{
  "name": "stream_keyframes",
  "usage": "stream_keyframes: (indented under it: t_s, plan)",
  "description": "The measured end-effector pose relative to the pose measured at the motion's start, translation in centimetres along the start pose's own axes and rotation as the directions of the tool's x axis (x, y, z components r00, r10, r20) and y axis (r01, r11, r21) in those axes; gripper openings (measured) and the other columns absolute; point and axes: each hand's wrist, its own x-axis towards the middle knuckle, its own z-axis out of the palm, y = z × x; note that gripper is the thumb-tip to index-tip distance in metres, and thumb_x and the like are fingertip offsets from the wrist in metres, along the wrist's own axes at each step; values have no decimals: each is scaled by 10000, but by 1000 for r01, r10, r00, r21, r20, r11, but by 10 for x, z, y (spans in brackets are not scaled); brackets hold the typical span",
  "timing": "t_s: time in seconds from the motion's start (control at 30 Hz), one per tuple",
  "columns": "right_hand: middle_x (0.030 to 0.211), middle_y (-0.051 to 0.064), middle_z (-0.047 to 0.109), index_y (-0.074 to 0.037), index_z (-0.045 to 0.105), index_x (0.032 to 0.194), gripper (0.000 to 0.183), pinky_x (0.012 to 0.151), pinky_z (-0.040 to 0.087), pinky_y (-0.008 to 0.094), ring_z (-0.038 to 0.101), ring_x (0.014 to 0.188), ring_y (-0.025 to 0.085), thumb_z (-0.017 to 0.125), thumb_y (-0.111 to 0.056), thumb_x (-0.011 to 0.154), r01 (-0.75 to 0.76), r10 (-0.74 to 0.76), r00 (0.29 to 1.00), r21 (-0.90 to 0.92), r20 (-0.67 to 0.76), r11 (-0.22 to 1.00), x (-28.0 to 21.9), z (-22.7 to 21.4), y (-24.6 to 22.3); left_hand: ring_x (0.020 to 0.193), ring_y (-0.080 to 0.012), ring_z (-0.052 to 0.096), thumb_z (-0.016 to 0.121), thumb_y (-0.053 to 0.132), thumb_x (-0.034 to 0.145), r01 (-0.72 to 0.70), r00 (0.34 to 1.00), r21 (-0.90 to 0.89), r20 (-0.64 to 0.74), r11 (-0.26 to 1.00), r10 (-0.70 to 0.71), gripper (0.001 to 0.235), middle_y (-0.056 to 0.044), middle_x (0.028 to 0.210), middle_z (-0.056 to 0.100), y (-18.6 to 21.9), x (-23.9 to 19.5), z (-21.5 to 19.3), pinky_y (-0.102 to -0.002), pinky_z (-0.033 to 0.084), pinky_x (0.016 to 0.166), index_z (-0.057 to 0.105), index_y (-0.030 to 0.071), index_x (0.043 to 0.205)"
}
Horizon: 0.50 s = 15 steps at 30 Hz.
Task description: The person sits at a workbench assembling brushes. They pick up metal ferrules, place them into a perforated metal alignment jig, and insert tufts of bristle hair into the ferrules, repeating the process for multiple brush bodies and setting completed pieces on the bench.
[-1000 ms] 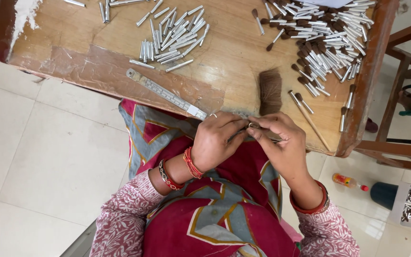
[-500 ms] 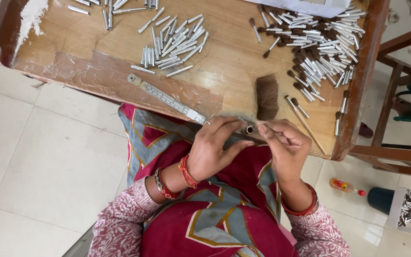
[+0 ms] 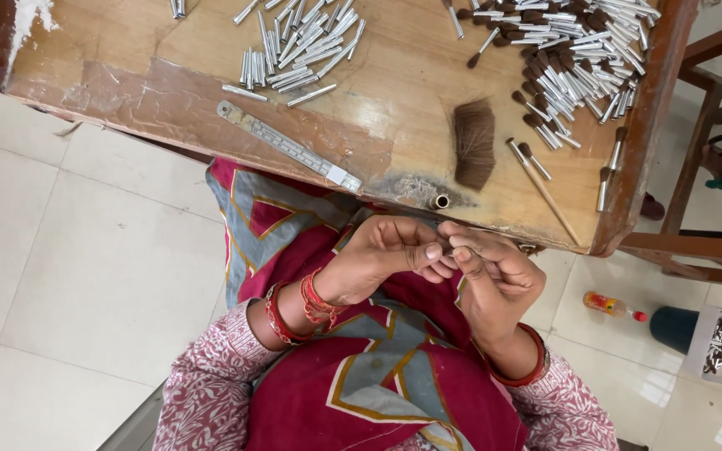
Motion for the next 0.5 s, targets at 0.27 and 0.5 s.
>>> stream_keyframes:
  t_s: [0.27,0.5]
  plan:
    - [1167,219,739,73,722,1095,114,1011,590,383,734,1123,287,703,58,984,-8,8,1000,-3,30,1000,1,-4,-4,854,-146,719,701,133,1034,-38,997,83,-71,996,43,186,-119,965,752,-10,-2,1,-282,605,764,706,-49,1071]
    - [1127,167,763,28,733,1086,115,963,627,380,763,1071,248,710,29,974,-60,84,986,-170,142,984,14,-34,-21,769,-64,658,671,108,1013,-51,985,355,-139,934,106,123,-30,885,709,10,-2,4,-225,567,682,684,-13,1028]
